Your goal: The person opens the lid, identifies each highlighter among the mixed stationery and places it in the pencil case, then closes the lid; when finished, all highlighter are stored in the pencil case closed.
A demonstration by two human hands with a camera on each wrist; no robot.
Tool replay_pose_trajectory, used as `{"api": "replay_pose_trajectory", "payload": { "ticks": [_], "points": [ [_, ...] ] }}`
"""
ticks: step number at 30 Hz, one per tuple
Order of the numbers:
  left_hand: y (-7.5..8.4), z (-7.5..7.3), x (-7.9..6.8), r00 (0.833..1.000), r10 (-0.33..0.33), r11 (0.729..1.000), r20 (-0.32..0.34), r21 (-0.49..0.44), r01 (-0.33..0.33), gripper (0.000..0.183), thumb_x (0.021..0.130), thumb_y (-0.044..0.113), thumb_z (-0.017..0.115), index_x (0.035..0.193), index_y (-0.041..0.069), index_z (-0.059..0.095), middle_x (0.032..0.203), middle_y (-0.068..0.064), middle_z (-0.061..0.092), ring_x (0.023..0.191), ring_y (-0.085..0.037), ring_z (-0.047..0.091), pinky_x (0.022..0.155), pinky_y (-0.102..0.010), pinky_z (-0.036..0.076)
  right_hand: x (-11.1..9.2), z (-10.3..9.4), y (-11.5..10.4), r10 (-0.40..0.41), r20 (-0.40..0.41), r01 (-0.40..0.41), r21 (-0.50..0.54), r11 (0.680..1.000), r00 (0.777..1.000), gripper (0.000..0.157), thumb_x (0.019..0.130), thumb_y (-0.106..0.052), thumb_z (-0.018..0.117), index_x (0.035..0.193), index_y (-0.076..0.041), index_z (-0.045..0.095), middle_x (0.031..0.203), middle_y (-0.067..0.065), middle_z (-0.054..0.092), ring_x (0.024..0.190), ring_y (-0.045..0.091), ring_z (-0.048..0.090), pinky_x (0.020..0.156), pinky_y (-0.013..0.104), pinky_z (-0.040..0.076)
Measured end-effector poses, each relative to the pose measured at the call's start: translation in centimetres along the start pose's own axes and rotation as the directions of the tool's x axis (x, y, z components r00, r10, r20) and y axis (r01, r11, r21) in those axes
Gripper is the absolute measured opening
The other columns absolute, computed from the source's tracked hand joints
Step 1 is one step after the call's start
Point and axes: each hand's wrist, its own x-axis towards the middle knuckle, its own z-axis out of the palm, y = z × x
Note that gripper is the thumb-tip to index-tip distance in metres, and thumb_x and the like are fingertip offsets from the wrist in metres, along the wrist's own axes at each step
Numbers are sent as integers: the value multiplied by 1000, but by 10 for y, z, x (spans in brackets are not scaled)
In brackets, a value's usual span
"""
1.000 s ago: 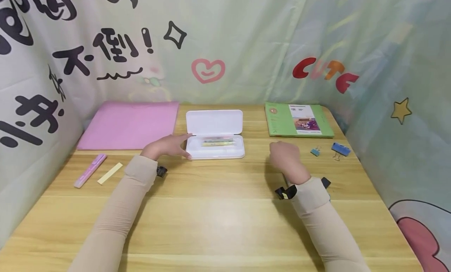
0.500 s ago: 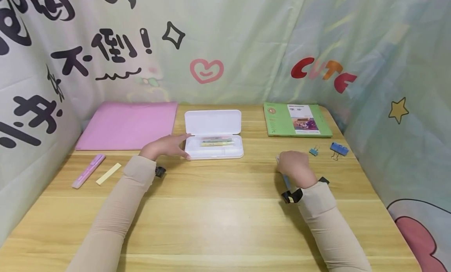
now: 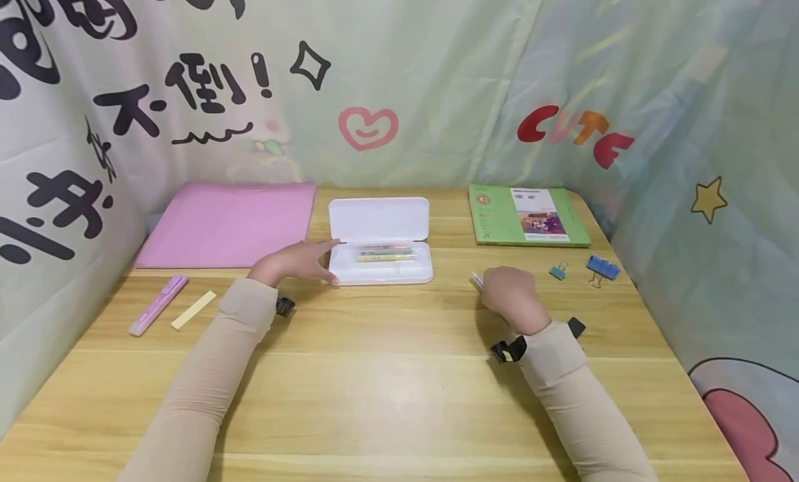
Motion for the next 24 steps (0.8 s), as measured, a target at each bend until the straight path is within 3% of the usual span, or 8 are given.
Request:
{"api": "replay_pose_trajectory", "payload": {
  "ticks": [11,16,20,24],
  "points": [
    [-2,1,0,1000,8,1000,-7,24,-8,90,68,49,67,139,26,17,141,-2,21,126,-28,19,97,-49,19,41,-12,-54,-143,-175,125,-109,986,974,15,80,-23,54,75,-9,53,64,5,50,57,23,47,44,39,36],
    [-1,2,2,1000,14,999,-11,31,-13,90,67,49,67,139,27,18,141,-2,22,125,-28,20,96,-49,20,58,-20,-77,-200,-215,172,-142,975,956,9,80,-17,52,74,-11,53,62,4,51,55,22,47,42,37,35],
    [0,1,1,1000,1,999,-9,51,-1,89,68,49,67,139,27,17,140,-1,23,125,-28,21,96,-49,21,73,-24,-94,-299,-267,256,-184,949,916,10,83,-19,52,77,-12,56,63,2,50,56,20,46,40,34,34],
    [-2,-1,0,1000,-10,999,-11,50,10,90,68,50,66,139,28,17,140,-1,23,125,-29,21,96,-49,21,92,-24,-113,-398,-353,325,-248,913,847,10,83,-20,54,82,-14,61,67,1,51,60,19,46,43,34,36]
  ]
}}
